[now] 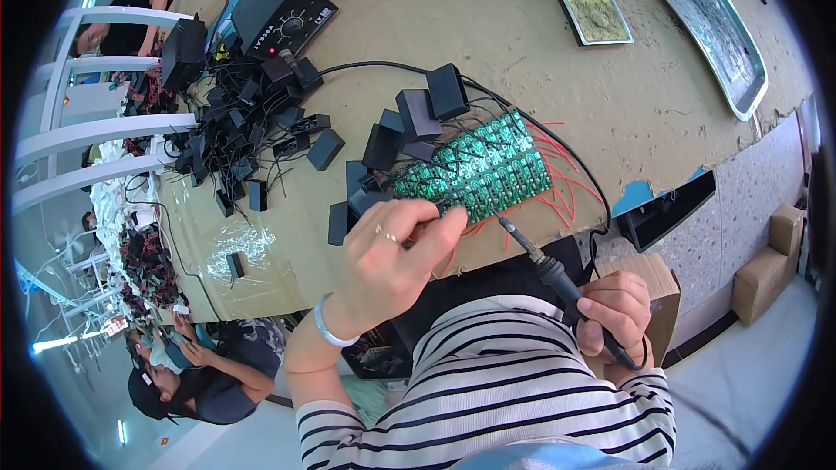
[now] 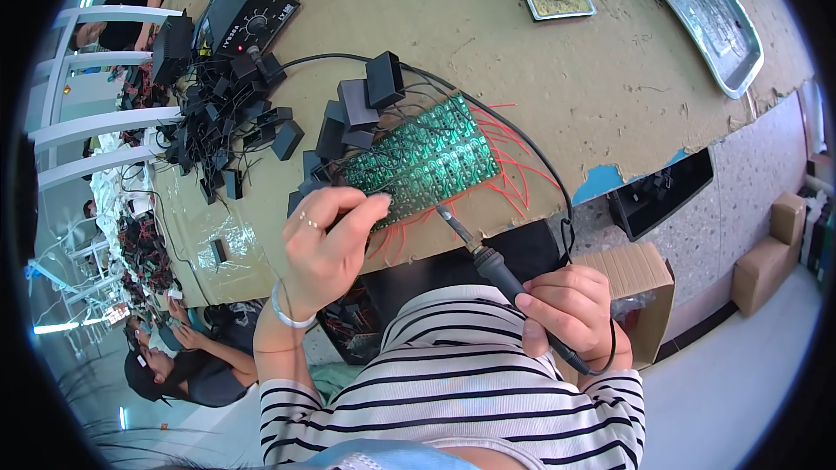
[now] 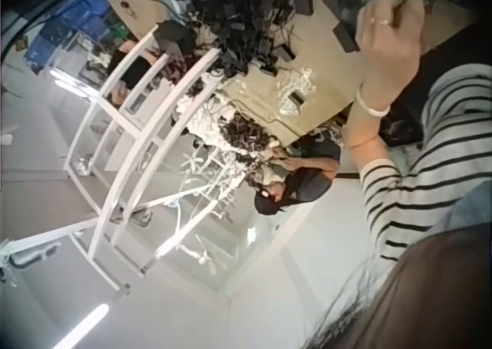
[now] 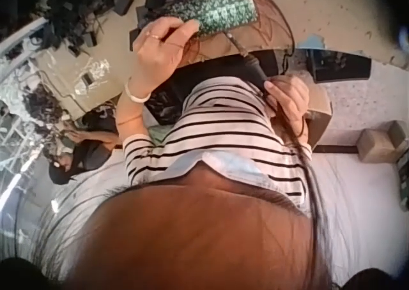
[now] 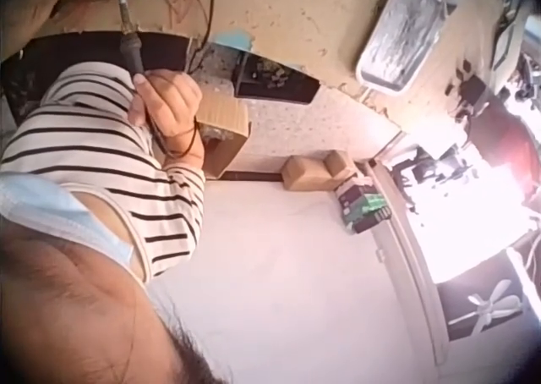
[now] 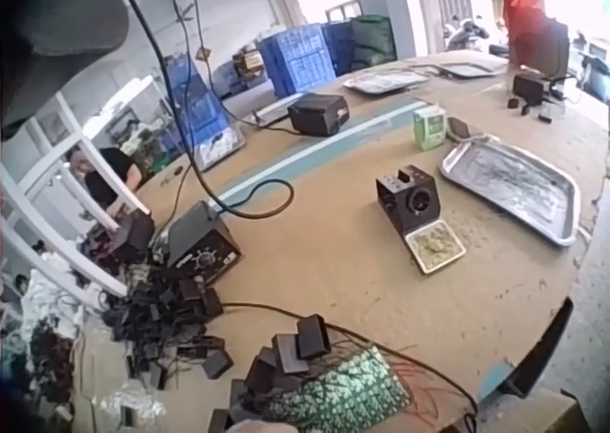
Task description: Solder electronic components onto a green circuit board at a workbench.
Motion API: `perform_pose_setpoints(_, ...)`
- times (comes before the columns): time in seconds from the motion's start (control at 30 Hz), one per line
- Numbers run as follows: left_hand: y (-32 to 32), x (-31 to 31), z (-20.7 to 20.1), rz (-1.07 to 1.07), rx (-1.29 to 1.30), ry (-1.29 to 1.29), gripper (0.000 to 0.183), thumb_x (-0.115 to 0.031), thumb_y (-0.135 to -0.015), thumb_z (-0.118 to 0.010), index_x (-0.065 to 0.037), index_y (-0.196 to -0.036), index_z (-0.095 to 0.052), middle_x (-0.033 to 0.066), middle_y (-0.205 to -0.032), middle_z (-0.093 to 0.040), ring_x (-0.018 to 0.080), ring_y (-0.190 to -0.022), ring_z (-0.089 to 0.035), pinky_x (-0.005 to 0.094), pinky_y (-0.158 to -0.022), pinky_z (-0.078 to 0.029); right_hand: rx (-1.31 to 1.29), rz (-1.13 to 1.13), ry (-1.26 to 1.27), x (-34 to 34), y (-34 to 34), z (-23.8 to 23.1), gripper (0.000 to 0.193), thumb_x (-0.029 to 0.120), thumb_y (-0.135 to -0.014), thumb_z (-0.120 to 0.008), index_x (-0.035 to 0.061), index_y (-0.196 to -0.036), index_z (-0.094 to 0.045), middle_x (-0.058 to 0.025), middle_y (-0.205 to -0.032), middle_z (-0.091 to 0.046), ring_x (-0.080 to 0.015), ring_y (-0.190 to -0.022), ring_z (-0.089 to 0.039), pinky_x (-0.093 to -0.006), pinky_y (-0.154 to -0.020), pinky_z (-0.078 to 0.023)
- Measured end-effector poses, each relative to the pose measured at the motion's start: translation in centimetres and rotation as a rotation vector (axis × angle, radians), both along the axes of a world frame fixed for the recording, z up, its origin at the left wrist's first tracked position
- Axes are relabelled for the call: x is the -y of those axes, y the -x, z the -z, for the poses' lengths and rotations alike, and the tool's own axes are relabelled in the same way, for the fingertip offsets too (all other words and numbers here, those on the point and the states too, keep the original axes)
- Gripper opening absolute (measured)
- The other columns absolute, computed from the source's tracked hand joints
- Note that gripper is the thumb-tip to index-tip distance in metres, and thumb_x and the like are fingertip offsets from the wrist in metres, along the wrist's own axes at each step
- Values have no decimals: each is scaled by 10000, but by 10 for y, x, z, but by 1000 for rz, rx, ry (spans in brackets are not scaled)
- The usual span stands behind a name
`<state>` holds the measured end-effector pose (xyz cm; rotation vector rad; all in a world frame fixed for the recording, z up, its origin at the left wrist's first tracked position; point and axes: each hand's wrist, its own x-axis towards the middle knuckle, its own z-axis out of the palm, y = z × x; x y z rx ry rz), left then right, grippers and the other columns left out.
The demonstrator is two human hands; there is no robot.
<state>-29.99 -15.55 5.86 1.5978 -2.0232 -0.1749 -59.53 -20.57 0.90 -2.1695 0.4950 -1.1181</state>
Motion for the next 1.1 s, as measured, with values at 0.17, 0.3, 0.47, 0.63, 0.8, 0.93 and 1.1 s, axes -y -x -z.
perform_pose_setpoints(0.17,7,7,4,13,216,-183,414,47,-681,-722,-39,-1086,-738,55,-933,-544,193,-720,-527,322,-652,-472,-18,-22,-7,1,0,2,195,57,-823,-635,11,-1009,-674,-62,-803,-636,-222,-708,-676,-312,-547,-516)
perform_pose_setpoints(0.3,11,8,8,52,245,-233,396,12,-752,-688,50,-1146,-693,90,-958,-505,231,-854,-533,324,-722,-508,-36,-27,-24,1,-1,1,186,45,-821,-645,9,-1001,-675,-58,-806,-634,-221,-708,-676,-313,-551,-521)
perform_pose_setpoints(0.47,10,10,6,45,189,-231,423,43,-751,-685,78,-1172,-669,97,-967,-507,234,-863,-534,323,-716,-528,-43,-37,-18,2,1,2,192,38,-812,-653,9,-1001,-676,-56,-806,-631,-222,-710,-677,-312,-556,-527)
perform_pose_setpoints(0.63,12,8,13,49,92,-202,372,103,-710,-702,49,-1078,-686,99,-957,-569,259,-841,-569,349,-686,-519,-24,-36,-21,3,-3,2,194,42,-807,-662,5,-998,-677,-56,-807,-630,-221,-711,-677,-311,-562,-533)
perform_pose_setpoints(0.8,14,9,20,11,143,-177,218,47,-755,-738,14,-955,-657,105,-946,-580,267,-845,-583,364,-712,-521,-39,-63,-13,4,-5,4,192,47,-815,-667,-2,-1000,-679,-57,-809,-627,-219,-711,-674,-313,-569,-542)
perform_pose_setpoints(0.93,14,12,23,39,184,-107,246,2,-710,-697,20,-951,-648,99,-910,-551,239,-835,-566,317,-704,-546,-42,-77,9,5,-6,6,196,61,-820,-678,-3,-1006,-680,-55,-810,-626,-219,-711,-673,-313,-573,-546)
perform_pose_setpoints(1.1,14,12,24,42,218,-120,208,-17,-726,-685,5,-926,-631,96,-896,-541,241,-841,-565,319,-720,-548,-46,-77,18,6,-8,8,188,84,-834,-687,-6,-999,-681,-57,-804,-624,-215,-704,-669,-305,-568,-544)
